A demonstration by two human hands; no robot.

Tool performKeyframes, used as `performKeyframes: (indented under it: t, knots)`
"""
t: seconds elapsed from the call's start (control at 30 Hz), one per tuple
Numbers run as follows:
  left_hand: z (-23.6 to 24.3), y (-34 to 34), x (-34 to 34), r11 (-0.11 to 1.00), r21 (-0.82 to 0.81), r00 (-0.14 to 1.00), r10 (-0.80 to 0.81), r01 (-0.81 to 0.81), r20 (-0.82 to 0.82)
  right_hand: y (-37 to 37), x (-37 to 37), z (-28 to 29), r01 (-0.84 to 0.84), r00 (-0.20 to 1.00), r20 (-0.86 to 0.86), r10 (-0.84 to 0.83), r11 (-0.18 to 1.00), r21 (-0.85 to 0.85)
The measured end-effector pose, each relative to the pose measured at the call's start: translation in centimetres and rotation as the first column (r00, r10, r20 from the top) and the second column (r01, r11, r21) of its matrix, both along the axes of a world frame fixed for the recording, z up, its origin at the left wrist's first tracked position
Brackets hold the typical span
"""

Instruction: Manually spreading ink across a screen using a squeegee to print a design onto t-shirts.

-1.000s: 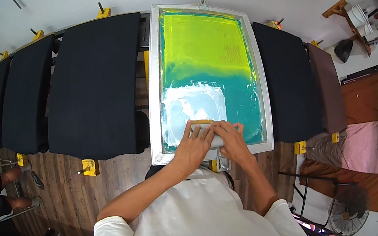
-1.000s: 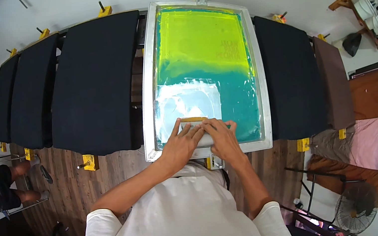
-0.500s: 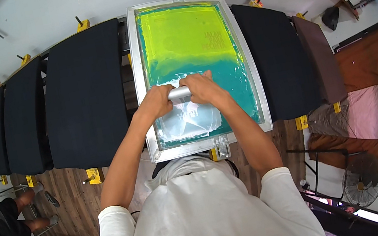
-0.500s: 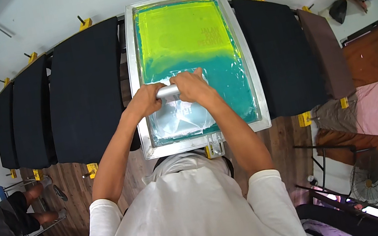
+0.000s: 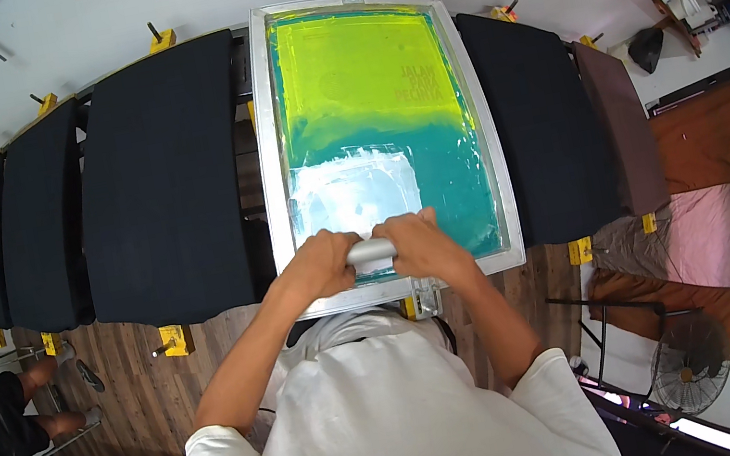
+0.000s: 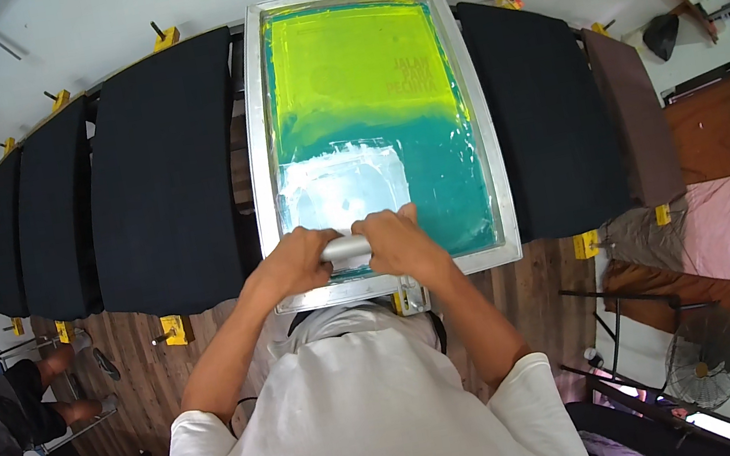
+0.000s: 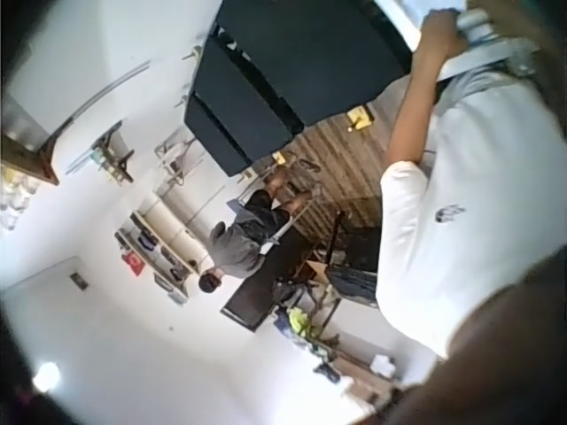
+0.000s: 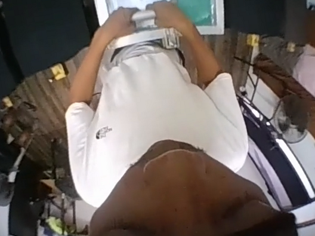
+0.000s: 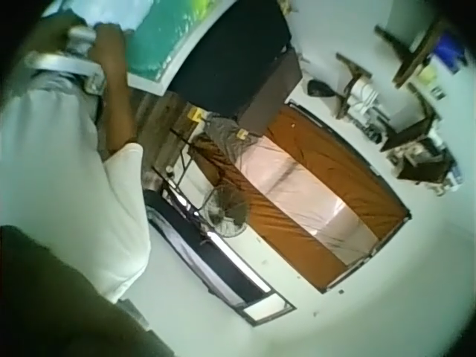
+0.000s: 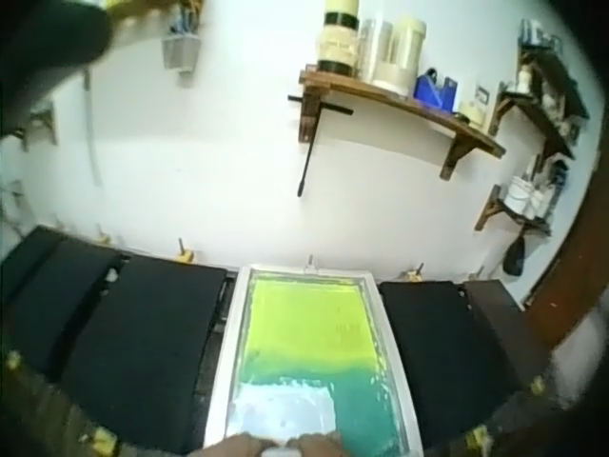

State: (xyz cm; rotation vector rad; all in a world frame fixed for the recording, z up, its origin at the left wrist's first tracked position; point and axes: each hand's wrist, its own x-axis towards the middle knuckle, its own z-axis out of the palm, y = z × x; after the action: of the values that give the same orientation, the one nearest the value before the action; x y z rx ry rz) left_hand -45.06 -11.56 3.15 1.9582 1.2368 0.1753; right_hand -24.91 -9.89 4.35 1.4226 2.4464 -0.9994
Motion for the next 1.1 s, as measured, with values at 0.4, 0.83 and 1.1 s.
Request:
performKeyframes:
  t: [0.4, 0.83, 1.1]
  knots:
    - [-3.5, -2.1, 0.9, 0.931, 0.255, 0.958, 0.219, -0.263, 0.187, -0.4, -0.6, -3.2, 0.084, 0.995, -0.076, -0.064, 0.954, 0.287]
    - [-0.8, 1.3, 0.4, 0.959, 0.187, 0.977, 0.202, -0.213, 0.074, 2.8, -1.1, -0.7, 0.013, 1.0, 0.001, -0.014, 0.941, 0.337]
    - [-2.1, 1.5, -0.1, 0.926, 0.364, 0.991, 0.129, -0.104, -0.045, 2.7, -1.0, -3.1, 0.127, 0.985, -0.152, -0.085, 0.945, 0.3]
